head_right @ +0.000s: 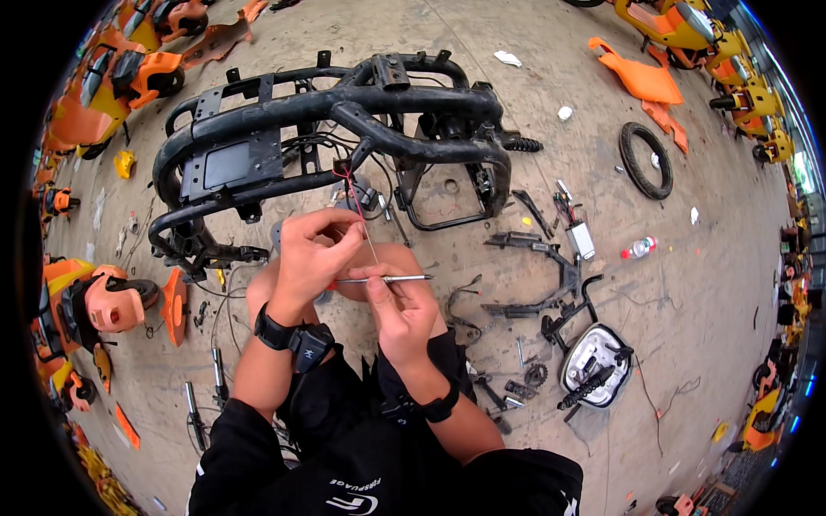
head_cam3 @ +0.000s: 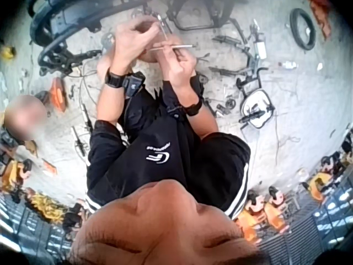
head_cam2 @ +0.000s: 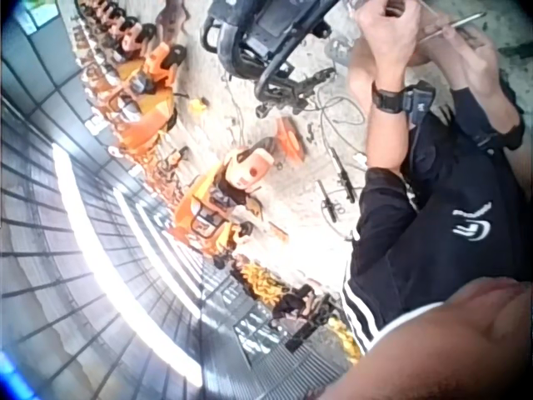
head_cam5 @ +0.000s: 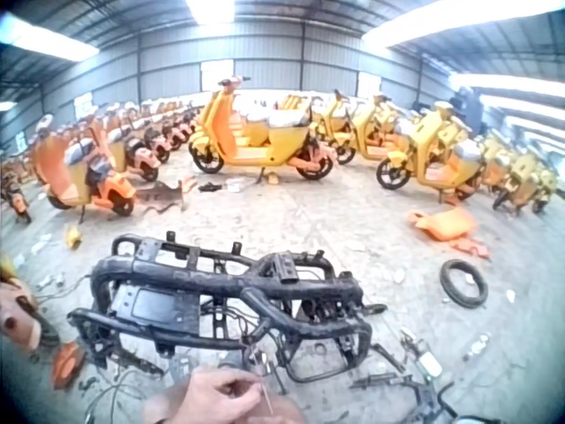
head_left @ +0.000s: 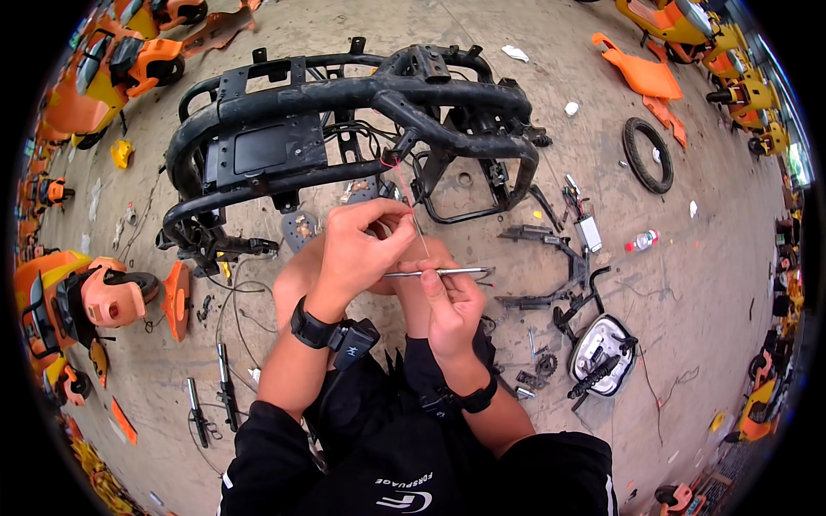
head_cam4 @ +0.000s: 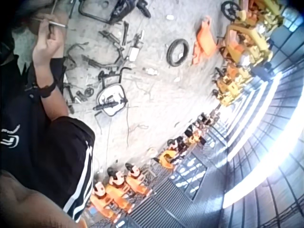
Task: The person sits on the floor and uses a screwdriver to strip the insulation from a red wire attached to a scooter frame. They repeatedly scrape the wire ends and adjust their grip on the tool throughout the clip.
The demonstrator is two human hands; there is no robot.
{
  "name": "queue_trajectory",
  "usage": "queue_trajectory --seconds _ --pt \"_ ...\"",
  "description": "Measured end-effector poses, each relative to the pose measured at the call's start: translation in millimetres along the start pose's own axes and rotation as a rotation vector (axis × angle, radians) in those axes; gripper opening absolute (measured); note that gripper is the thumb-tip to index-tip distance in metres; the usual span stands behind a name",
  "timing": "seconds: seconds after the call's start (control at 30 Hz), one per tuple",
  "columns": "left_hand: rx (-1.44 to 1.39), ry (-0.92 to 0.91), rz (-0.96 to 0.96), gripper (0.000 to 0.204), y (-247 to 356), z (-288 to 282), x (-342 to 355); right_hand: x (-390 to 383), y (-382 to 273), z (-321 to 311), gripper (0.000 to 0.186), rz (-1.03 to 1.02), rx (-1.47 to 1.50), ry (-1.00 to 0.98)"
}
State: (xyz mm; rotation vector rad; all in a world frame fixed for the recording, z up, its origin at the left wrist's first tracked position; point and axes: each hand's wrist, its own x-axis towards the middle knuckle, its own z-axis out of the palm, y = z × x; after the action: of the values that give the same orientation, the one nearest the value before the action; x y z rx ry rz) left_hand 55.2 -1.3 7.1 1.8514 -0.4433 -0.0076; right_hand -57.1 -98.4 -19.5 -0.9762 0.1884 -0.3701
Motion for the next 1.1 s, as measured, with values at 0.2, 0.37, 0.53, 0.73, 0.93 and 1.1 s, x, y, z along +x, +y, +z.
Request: queue_trajectory --seconds 0.2,0.37,0.53,0.73,0.93,1.1 --pt "0.081 0.07 0.077 0.009 1 3 -1 1 0 -1 0.017 -0.024 0.0 -0.005" --pt "0.084 0.089 0.081 0.009 0 3 -1 0 -2 0 0.018 -0.003 -0.011 -0.008" --pt "0.081 0.061 0.05 0.009 -1 2 -1 0 -1 -1 0.018 0.003 -0.015 0.004" --pt "-0.044 -0.052 -0.042 0.013 -5 -5 2 -1 1 -5 0.018 0.025 -0.074 0.011" --pt "-0.136 -0.025 -0.135 0.017 -7 -3 3 -1 0 -2 0.018 0.012 -0.067 -0.006" --pt "-0.163 -0.042 -0.151 0.015 -4 -1 1 -1 7 -5 0.015 -0.015 -0.079 -0.01"
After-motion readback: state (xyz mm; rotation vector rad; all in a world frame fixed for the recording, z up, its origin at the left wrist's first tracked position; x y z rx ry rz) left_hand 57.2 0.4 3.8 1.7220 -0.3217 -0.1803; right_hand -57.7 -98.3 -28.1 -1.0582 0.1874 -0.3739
